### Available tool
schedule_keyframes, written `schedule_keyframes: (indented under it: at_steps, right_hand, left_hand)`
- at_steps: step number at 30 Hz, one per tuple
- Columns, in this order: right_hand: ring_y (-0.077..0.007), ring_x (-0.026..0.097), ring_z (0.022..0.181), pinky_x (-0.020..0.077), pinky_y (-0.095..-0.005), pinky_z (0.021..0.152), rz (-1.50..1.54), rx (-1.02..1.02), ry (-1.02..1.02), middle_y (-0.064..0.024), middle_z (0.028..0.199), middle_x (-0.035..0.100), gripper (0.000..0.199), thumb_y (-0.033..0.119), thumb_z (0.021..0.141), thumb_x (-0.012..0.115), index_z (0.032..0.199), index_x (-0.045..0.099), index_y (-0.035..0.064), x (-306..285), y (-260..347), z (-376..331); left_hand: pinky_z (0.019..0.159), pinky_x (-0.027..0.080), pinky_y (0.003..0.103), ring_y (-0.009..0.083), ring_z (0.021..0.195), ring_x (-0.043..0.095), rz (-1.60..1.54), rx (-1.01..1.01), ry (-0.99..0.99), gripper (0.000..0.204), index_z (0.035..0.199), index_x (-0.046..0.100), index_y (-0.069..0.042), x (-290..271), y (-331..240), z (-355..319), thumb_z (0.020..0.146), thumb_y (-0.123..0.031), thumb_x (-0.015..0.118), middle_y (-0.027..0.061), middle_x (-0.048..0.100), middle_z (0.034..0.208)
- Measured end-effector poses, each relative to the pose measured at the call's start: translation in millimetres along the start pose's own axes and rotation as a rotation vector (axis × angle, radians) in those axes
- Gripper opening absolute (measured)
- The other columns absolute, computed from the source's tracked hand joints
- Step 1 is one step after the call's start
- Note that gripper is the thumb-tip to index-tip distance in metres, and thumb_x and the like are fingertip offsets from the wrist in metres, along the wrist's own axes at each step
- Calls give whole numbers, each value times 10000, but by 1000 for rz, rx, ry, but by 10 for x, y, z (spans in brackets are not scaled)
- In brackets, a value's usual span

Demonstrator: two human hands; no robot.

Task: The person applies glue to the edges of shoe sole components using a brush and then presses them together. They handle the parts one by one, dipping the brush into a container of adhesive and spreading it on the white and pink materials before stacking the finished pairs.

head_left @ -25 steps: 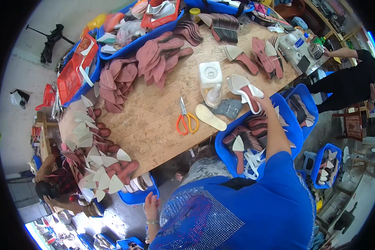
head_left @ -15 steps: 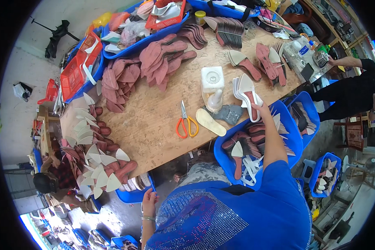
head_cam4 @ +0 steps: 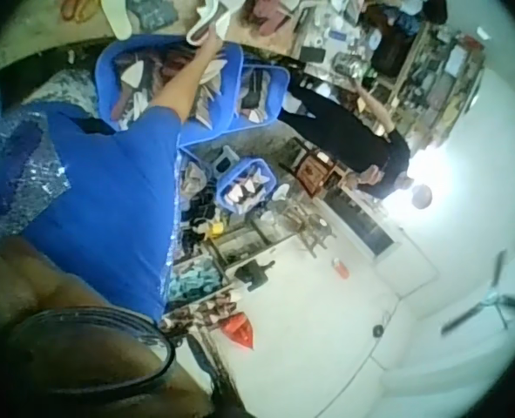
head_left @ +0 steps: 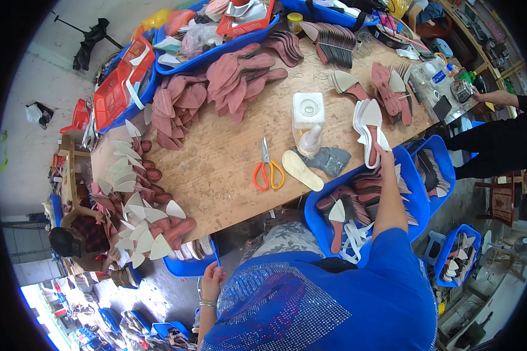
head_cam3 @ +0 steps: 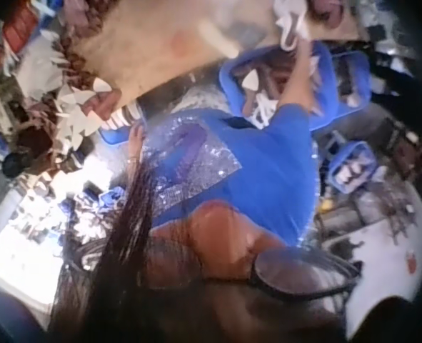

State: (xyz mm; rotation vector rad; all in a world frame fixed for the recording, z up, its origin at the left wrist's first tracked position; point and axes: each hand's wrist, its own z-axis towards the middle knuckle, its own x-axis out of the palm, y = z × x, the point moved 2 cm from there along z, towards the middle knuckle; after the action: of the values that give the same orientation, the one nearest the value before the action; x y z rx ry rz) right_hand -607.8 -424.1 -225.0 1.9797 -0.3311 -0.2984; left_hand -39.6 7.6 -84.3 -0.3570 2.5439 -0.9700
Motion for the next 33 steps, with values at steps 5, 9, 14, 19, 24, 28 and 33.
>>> schedule_keyframes:
  at_steps: [5, 9, 14, 19, 24, 28, 33]
  right_hand:
    - [-193, 622, 871, 472, -308, 771, -257, 102, -74, -115, 1020, 654, 534, 297, 753, 753, 1150, 590, -21, -61, 191, -132]
    - [-186, 606, 920, 463, -294, 799, -176, -227, -90, -112, 1058, 640, 533, 298, 774, 740, 1163, 577, -27, 65, -118, -27]
    - [-213, 596, 972, 448, -307, 854, -334, -207, -290, -127, 1106, 615, 592, 317, 765, 741, 1197, 531, -29, 11, -251, 43]
    - [-210, 585, 988, 442, -319, 866, -313, -176, -273, -130, 1080, 614, 607, 347, 756, 742, 1181, 537, -34, -37, -309, 44]
    - [-227, 609, 898, 479, -327, 757, -438, -198, -309, -148, 967, 615, 577, 391, 774, 715, 1116, 550, -43, -114, -315, 84]
    - [-281, 609, 601, 467, -394, 510, -259, 76, -154, -176, 836, 614, 588, 413, 797, 671, 1005, 545, -122, 32, -163, -187]
    - [-257, 569, 868, 445, -376, 830, -604, -637, -355, -178, 954, 623, 432, 328, 894, 593, 1030, 565, -81, -877, 440, 315]
  left_hand:
    - [711, 502, 243, 122, 825, 609, -12, 28, 40, 347, 1247, 493, -36, 98, -35, 84, 938, -189, 534, 66, 619, 1019]
    - [695, 507, 239, 127, 815, 623, -8, 47, 58, 351, 1245, 488, -19, 185, -12, 105, 933, -173, 539, 66, 625, 992]
    - [707, 518, 243, 130, 811, 625, -45, 103, 116, 360, 1246, 480, -2, 245, 17, 168, 931, -165, 541, 65, 627, 974]
    - [720, 518, 237, 124, 808, 618, -96, 106, 132, 360, 1245, 481, -3, 250, 48, 185, 930, -165, 545, 58, 620, 973]
    - [693, 499, 228, 117, 779, 605, -109, 96, 133, 361, 1242, 487, -8, 261, 156, 186, 921, -160, 556, 51, 612, 959]
    - [682, 476, 225, 105, 781, 583, -1, 122, 122, 379, 1249, 484, -12, 174, 215, 78, 926, -196, 558, 45, 607, 961]
    - [756, 486, 239, 101, 838, 580, -80, 168, 232, 412, 1258, 470, -7, 343, 163, 299, 931, -238, 564, 43, 616, 991]
